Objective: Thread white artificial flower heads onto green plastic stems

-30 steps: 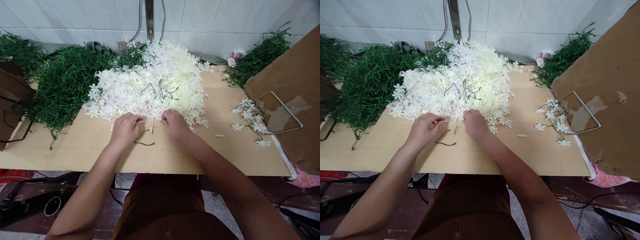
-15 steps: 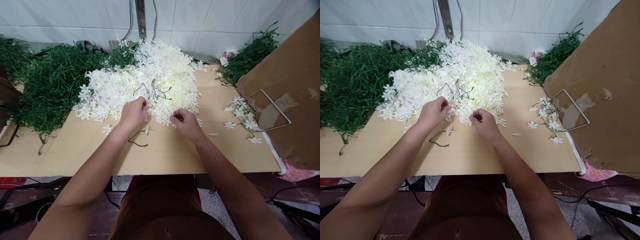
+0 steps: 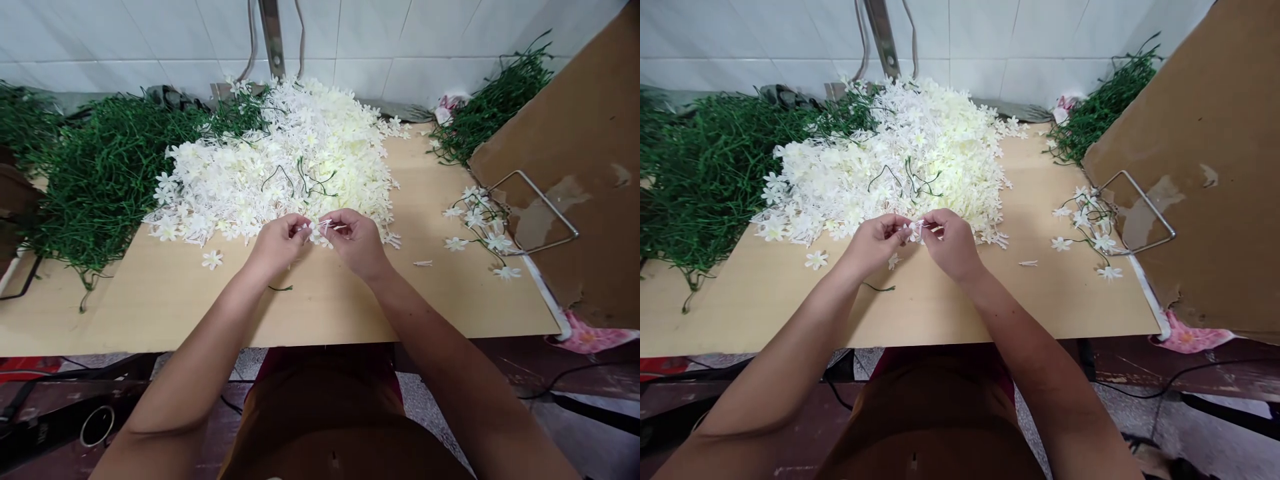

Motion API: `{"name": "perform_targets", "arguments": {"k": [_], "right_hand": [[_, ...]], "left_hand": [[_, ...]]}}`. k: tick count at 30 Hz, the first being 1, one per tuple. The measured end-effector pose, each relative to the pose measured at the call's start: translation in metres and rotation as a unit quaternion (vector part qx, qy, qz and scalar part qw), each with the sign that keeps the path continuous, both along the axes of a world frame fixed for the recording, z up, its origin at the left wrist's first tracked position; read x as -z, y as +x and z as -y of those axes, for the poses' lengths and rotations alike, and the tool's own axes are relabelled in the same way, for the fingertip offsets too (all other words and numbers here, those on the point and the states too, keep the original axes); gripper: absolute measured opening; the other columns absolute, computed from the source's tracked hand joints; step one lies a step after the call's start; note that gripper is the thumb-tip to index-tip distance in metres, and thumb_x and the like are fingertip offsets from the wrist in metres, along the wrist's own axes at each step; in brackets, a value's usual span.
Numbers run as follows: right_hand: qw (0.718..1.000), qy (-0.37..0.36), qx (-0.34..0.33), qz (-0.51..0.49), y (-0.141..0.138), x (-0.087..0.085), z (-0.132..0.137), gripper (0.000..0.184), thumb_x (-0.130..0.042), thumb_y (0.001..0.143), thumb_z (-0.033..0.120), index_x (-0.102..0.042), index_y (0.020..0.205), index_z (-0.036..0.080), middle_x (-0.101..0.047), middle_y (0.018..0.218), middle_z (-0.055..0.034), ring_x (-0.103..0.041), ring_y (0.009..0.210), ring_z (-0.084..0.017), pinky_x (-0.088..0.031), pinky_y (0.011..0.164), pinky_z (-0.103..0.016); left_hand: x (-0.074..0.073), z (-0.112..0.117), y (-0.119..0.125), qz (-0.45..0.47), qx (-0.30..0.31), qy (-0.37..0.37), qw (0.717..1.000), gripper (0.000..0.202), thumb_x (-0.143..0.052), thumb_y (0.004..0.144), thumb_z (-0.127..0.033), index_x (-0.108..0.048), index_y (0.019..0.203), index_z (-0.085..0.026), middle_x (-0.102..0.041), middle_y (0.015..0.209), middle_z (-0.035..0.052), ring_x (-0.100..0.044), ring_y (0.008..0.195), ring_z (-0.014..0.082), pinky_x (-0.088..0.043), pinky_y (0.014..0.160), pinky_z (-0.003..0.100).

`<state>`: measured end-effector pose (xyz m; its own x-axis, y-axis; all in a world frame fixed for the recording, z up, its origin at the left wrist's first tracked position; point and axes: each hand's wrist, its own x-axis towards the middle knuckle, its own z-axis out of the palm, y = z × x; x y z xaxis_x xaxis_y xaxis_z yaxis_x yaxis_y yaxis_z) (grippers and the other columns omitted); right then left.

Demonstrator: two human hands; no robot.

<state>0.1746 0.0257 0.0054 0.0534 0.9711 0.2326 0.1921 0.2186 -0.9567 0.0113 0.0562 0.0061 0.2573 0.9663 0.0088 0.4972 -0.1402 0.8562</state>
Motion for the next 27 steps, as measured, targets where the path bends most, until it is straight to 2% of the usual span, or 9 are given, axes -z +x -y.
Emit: {"name": "perform_targets", "arguments": {"k": [3,8,13,18,23,27], "right_hand": [[0.995,0.051,0.016,0.084,-0.004,0.003,0.002,0.005,-0.059,0.078,0.018,-0.064,0.078,0.018,-0.067,0.095,-0.0072,-0.063,0.088,-0.017,-0.053,0.074,-0.03],[0.984,0.088,0.015,0.157,-0.005,0.011,0.003,0.009,-0.057,0.08,0.013,-0.065,0.078,0.017,-0.065,0.095,-0.0096,-0.062,0.091,-0.019,-0.054,0.08,-0.036],[0.988,0.051,0.02,0.145,-0.004,0.018,-0.001,0.006,-0.059,0.08,0.015,-0.063,0.077,0.018,-0.064,0.091,-0.0071,-0.062,0.086,-0.018,-0.055,0.079,-0.035],[0.991,0.049,0.02,0.119,-0.006,0.02,-0.001,0.005,-0.059,0.08,0.016,-0.062,0.077,0.018,-0.064,0.09,-0.0069,-0.062,0.086,-0.017,-0.056,0.075,-0.032],[0.99,0.043,0.027,0.131,-0.005,0.02,-0.002,0.006,-0.059,0.079,0.015,-0.06,0.075,0.019,-0.064,0.09,-0.0062,-0.061,0.086,-0.017,-0.055,0.076,-0.031],[0.994,0.022,0.025,0.101,-0.006,0.02,-0.003,0.006,-0.059,0.077,0.017,-0.059,0.072,0.02,-0.064,0.089,-0.0053,-0.062,0.086,-0.017,-0.055,0.076,-0.03]], "left_hand": [[0.0,0.004,0.003,0.036,0.025,-0.017,0.999,0.02,-0.056,0.083,-0.027,-0.07,0.093,-0.016,-0.067,0.073,0.0024,-0.061,0.07,0.0155,-0.046,0.069,0.028],[-0.007,0.008,0.007,0.101,-0.017,-0.097,0.99,0.018,-0.058,0.082,-0.017,-0.071,0.093,-0.014,-0.073,0.08,0.0044,-0.066,0.072,0.015,-0.051,0.072,0.028],[-0.013,0.01,0.01,0.153,-0.042,-0.155,0.975,0.012,-0.065,0.079,-0.014,-0.07,0.089,-0.012,-0.07,0.068,0.0026,-0.066,0.065,0.013,-0.053,0.067,0.025],[-0.009,0.008,0.01,0.177,-0.048,-0.161,0.97,0.01,-0.071,0.077,-0.018,-0.07,0.085,-0.013,-0.07,0.069,0.0013,-0.066,0.064,0.0124,-0.053,0.066,0.025],[-0.008,0.007,0.006,0.182,-0.042,-0.17,0.968,0.015,-0.068,0.081,-0.024,-0.07,0.091,-0.014,-0.069,0.066,0.0006,-0.068,0.067,0.0139,-0.053,0.068,0.027],[-0.009,0.007,0.003,0.206,-0.037,-0.186,0.96,0.016,-0.071,0.077,-0.021,-0.068,0.092,-0.013,-0.068,0.066,-0.0005,-0.067,0.066,0.0117,-0.052,0.07,0.025]]}}
